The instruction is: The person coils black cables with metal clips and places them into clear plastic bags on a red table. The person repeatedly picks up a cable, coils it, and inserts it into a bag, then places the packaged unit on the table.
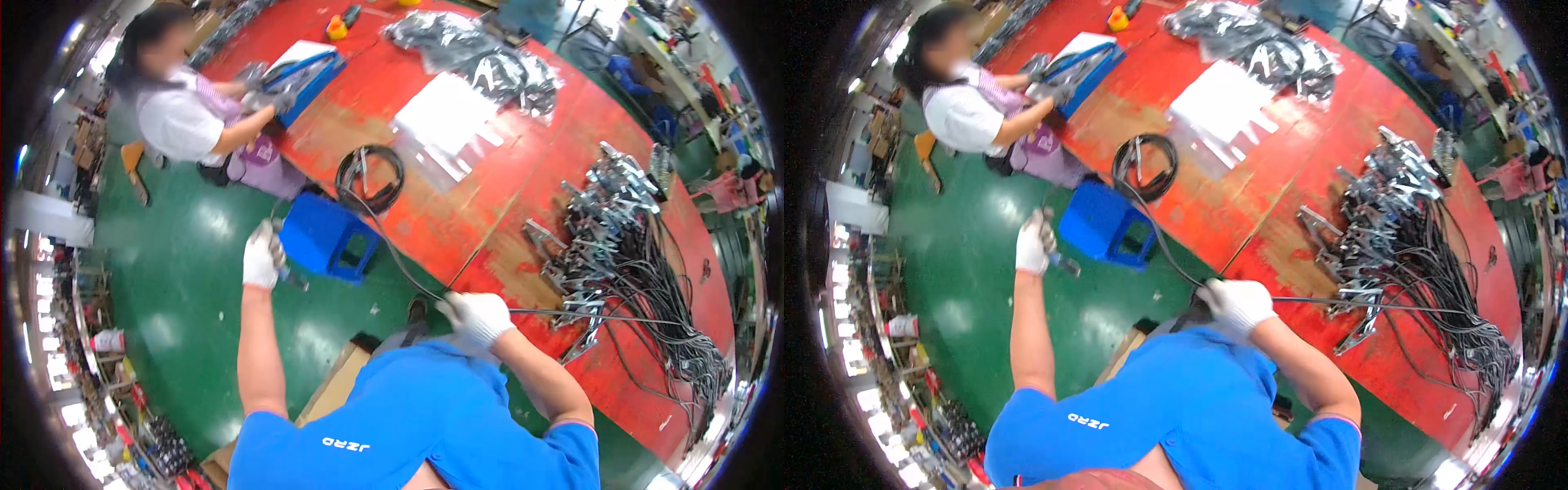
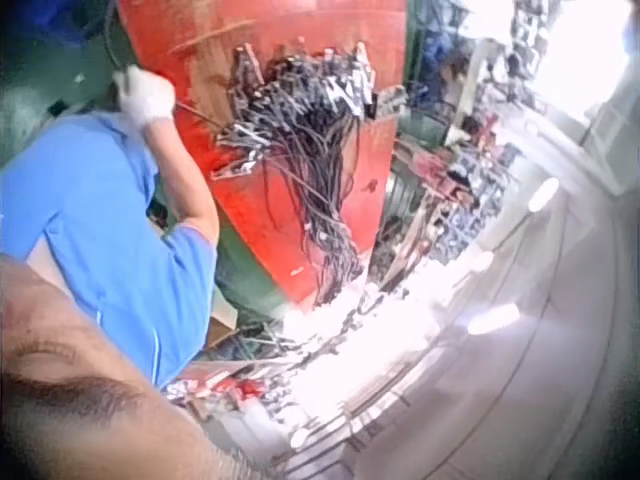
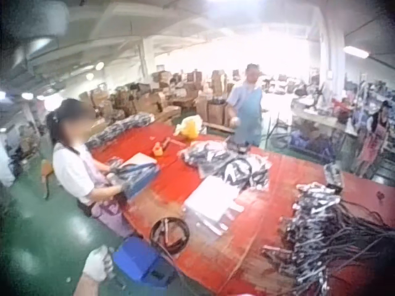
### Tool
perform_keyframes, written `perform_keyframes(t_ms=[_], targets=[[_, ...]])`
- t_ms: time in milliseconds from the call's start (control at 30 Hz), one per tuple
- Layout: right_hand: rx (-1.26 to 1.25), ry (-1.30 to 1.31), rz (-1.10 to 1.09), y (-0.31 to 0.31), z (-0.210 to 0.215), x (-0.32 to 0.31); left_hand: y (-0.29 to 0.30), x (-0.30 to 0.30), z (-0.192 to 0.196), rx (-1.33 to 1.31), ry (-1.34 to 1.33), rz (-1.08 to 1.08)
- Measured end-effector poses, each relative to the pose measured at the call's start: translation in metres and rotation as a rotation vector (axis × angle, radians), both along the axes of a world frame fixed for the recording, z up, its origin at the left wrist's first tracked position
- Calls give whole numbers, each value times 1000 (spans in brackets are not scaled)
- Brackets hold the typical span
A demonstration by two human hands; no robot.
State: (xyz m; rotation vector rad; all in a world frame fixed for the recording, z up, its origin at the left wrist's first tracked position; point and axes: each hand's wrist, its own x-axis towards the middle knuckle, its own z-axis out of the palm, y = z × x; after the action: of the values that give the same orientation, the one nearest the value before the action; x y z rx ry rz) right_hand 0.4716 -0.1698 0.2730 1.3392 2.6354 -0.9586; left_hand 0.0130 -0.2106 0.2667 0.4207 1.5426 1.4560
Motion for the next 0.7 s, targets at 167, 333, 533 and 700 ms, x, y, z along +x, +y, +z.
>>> perform_keyframes(t_ms=[167, 333, 533, 700], targets=[[-28, 145, 6, 5, -2, -16, 25, -8, 0, 174, -70, 28], [-35, 113, 177, 7, -1, 33, 56, 45, -3, 280, -234, -135], [-39, 159, 278, 9, 28, 52, 96, 180, -2, 177, -216, -427], [74, 308, 149, 30, 41, 75, 79, 271, 8, 66, -69, -684]])
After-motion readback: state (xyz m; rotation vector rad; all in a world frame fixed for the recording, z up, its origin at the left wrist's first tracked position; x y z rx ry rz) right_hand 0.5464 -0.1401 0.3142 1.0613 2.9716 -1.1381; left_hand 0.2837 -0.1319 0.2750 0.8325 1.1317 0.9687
